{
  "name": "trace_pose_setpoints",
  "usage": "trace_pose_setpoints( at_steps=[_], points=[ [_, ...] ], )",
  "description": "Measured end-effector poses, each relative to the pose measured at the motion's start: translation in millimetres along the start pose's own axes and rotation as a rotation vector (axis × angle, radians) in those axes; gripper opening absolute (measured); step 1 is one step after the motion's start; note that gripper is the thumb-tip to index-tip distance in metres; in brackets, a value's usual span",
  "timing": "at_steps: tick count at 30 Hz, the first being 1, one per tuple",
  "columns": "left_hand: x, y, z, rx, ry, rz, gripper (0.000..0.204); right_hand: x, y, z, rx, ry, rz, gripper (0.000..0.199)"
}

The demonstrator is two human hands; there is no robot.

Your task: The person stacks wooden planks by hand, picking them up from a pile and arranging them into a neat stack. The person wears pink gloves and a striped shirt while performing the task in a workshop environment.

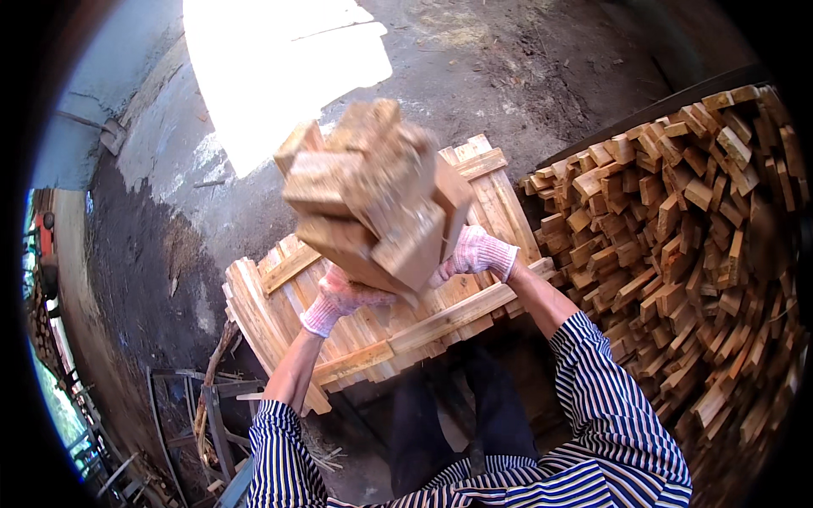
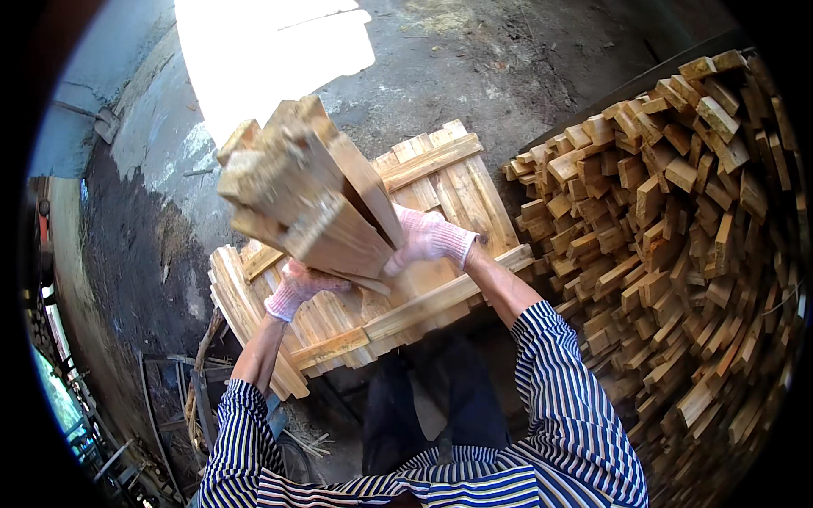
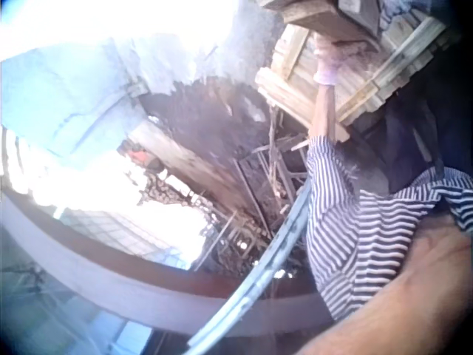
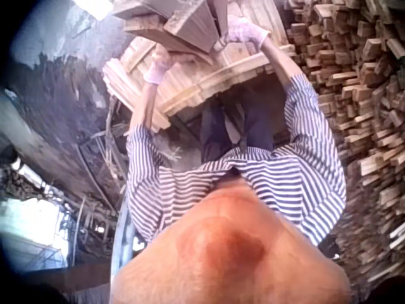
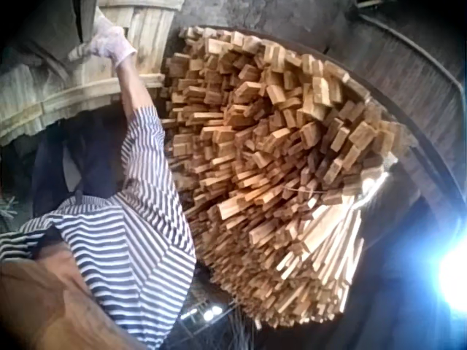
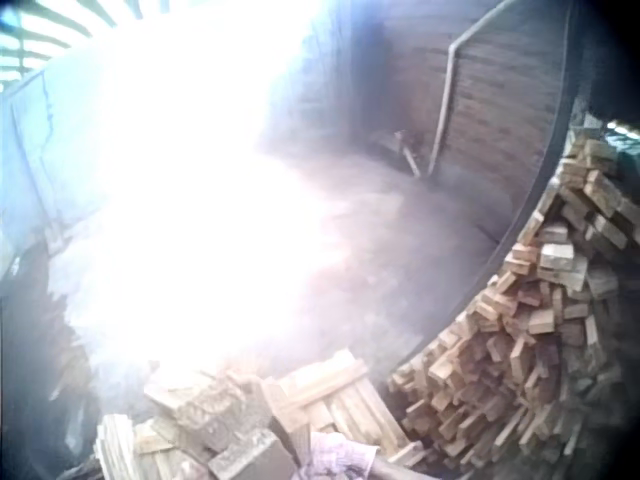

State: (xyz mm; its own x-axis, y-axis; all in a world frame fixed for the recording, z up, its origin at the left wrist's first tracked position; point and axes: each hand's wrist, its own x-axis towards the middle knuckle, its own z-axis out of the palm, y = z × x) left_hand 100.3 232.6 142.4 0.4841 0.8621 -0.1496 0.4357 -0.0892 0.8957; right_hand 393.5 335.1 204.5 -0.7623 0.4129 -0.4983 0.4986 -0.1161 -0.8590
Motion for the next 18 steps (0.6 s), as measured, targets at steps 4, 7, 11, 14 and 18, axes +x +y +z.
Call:
trace_pose_setpoints(
  at_steps=[4,7,11,14,18],
  points=[
    [12,56,3,-0.783,0.26,-0.225,0.063,-4,21,17,0.319,0.238,-0.214,0.106],
    [0,6,56,-0.909,0.39,-0.38,0.046,3,55,53,0.744,0.441,-0.14,0.111],
    [21,-50,130,-1.143,0.573,-0.588,0.044,19,103,52,0.644,0.526,0.188,0.106],
    [75,-35,164,-0.857,0.577,-0.91,0.088,23,140,33,0.111,0.661,0.403,0.103],
    [44,-59,175,-0.686,0.473,-1.16,0.109,2,132,42,-0.337,0.633,0.594,0.089]
  ],
)
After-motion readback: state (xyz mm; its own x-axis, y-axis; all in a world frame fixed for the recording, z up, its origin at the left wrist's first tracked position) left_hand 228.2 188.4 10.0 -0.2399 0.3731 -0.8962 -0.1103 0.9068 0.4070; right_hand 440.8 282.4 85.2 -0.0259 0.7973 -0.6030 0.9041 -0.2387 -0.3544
